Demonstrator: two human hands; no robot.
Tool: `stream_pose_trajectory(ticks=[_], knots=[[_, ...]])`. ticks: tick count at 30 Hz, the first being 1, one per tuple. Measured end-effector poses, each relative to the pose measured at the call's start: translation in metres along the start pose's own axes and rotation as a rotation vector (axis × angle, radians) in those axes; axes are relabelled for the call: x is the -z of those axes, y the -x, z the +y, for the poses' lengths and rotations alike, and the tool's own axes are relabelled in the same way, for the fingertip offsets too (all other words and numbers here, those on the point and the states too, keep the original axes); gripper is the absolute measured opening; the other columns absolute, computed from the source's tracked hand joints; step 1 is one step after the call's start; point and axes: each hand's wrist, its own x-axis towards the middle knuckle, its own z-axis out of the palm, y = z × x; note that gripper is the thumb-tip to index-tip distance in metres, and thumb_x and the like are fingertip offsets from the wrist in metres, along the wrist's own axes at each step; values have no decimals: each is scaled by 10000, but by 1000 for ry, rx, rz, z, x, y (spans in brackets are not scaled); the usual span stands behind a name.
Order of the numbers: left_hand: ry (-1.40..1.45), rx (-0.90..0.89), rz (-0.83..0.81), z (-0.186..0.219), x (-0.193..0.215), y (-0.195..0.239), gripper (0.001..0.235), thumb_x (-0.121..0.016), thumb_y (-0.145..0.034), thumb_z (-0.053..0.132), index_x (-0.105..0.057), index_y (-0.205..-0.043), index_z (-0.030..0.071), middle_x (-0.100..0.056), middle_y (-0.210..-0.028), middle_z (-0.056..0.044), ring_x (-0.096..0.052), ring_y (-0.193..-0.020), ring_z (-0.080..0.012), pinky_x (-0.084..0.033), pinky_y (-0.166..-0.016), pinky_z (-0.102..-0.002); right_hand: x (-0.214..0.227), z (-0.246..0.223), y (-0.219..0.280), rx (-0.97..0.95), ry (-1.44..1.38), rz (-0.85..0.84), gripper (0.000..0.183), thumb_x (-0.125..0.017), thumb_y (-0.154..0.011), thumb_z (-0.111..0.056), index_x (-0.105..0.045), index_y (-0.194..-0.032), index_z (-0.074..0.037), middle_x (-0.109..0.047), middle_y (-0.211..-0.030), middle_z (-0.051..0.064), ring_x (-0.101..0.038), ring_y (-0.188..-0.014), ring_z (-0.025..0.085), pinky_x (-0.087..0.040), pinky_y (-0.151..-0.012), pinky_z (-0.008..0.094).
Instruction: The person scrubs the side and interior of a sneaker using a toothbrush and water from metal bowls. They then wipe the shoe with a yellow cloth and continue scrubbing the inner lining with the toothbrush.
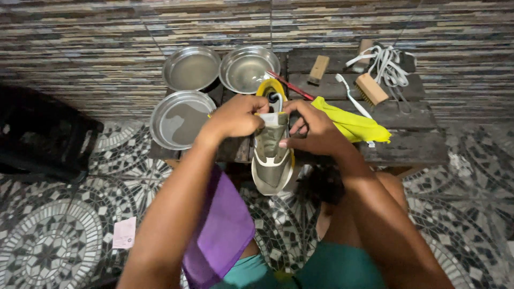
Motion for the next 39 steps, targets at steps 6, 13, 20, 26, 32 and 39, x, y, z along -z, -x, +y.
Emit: stream_pose_trajectory(ticks=[6,13,20,26,32,39], knots=[[151,95,98,20,-16,25,333,-566,-966,347,-693,-1203,150,-725,-1138,-316,-637,-1226,-522,-489,-1017,-592,-4,-8,1,116,27,-5,839,-988,-699,-356,-594,-1397,-107,-519,-1537,165,-723,-880,322,-598,-823,437],[270,-115,482,-22,-54,16,198,-739,-978,309,-692,-889,139,-609,-628,-150,-677,-693,-305,-515,-686,-400,-4,15,-6,227,35,30,478,-982,-733,-338,-769,-1097,-115,-581,-1461,107,-737,-916,325,-599,-887,462],[371,-217,300,-27,-60,38,367,-717,-942,268,-535,-1247,177,-592,-585,-85,-611,-553,-304,-495,-613,-412,-5,-5,7,287,124,42,591,-985,-708,-488,-751,-1143,-163,-514,-1519,84,-705,-942,291,-548,-951,459],[233,-229,335,-22,-44,48,415,-802,-810,215,-543,-1126,141,-591,-593,-135,-655,-573,-373,-498,-604,-454,-16,-12,5,250,90,139,414,-996,-778,-309,-758,-1061,-124,-490,-1455,80,-677,-818,227,-558,-872,367],[332,-242,348,-30,-39,44,97,-746,-923,178,-667,-968,142,-579,-536,-95,-567,-486,-261,-479,-536,-357,-27,10,-5,383,150,229,390,-982,-779,-342,-692,-829,-87,-548,-1407,125,-724,-896,333,-542,-899,417],[631,-250,491,-48,-63,26,474,-889,-790,35,-640,-1193,56,-738,-1030,-167,-609,-657,-176,-535,-551,-323,-28,-1,11,350,261,269,776,-923,-802,-369,-492,-1338,-10,-480,-1429,271,-517,-1334,539,-428,-1109,585]])
